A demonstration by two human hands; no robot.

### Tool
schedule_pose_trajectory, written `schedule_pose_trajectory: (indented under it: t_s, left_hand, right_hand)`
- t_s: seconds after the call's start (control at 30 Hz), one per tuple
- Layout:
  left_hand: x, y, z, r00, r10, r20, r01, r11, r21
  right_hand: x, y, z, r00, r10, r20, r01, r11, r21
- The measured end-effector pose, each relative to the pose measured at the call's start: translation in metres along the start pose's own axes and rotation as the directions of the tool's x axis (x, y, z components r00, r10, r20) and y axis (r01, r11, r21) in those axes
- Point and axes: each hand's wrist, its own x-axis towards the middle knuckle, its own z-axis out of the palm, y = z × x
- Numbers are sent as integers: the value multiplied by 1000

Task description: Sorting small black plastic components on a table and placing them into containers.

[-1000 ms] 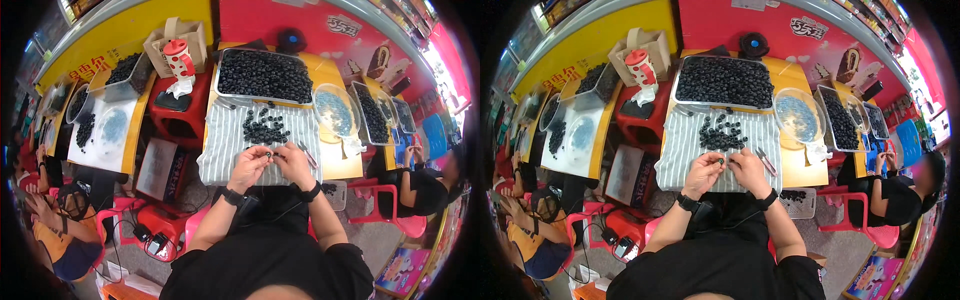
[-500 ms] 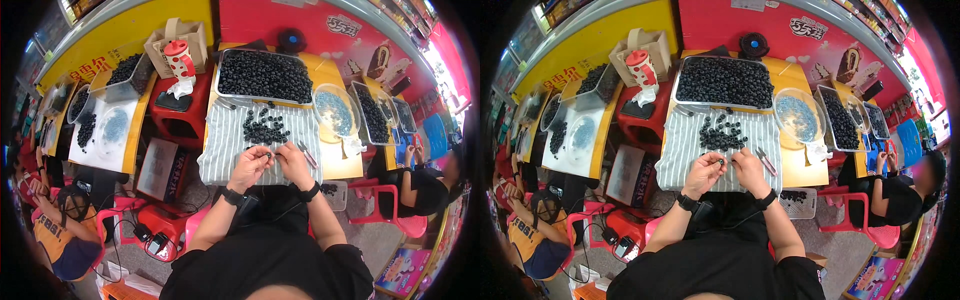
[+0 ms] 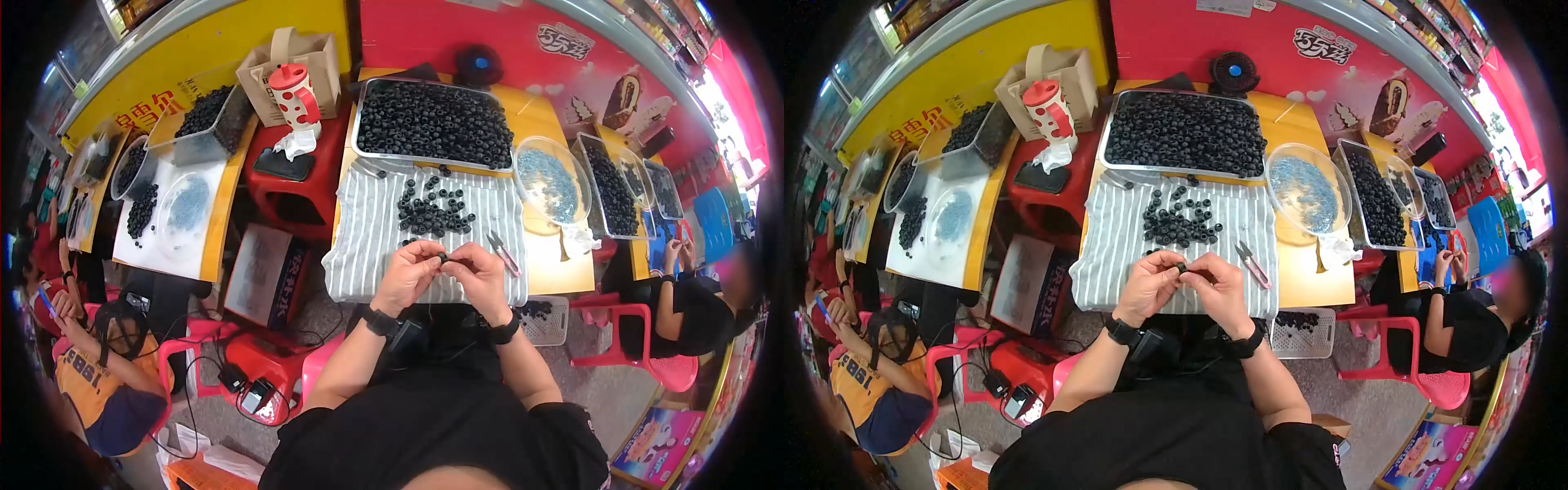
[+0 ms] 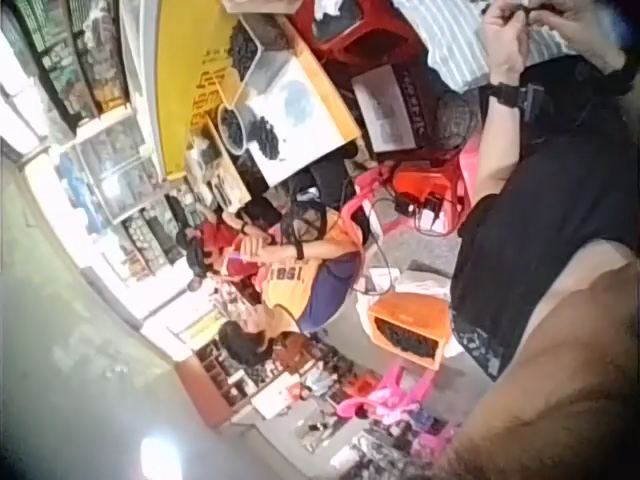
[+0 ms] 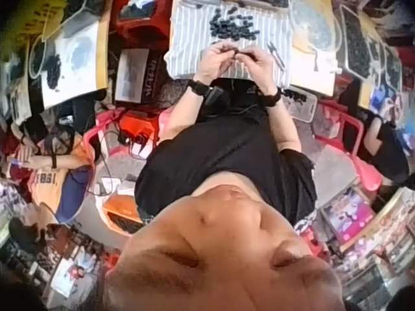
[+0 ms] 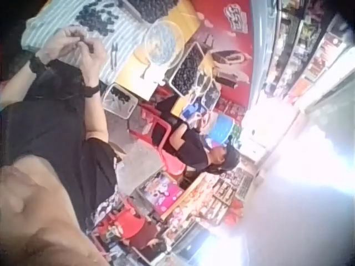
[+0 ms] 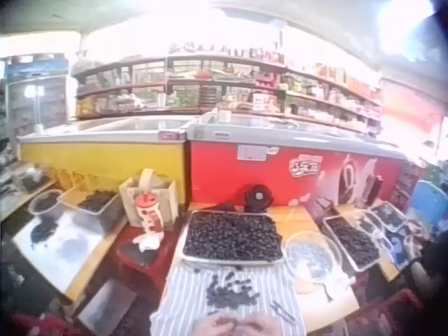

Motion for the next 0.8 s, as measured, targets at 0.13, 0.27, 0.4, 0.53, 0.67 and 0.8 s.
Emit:
schedule_pose_trajectory:
  t_s: [0.13,0.27,0.4,0.53,0.67,0.8]
  left_hand:
    - [-1,-3,-2,1000,4,-20,-4,1000,-13]
    - [-2,-4,-8,1000,5,17,-5,1000,1]
    - [-2,-2,-8,998,-36,55,37,999,-17]
    - [-3,7,14,997,-78,-3,78,997,-1]
    - [-5,8,5,990,-116,76,118,993,-19]
    - [-6,9,9,990,-111,84,115,992,-43]
  right_hand:
    - [2,4,2,990,-143,-6,143,987,-80]
    - [3,2,-1,984,-172,46,177,975,-133]
    - [4,2,-6,988,-128,90,137,985,-103]
    - [10,-9,-12,964,-70,258,93,993,-75]
    - [13,-8,-15,925,-152,349,216,964,-153]
    - [13,-14,-14,902,-198,384,294,933,-210]
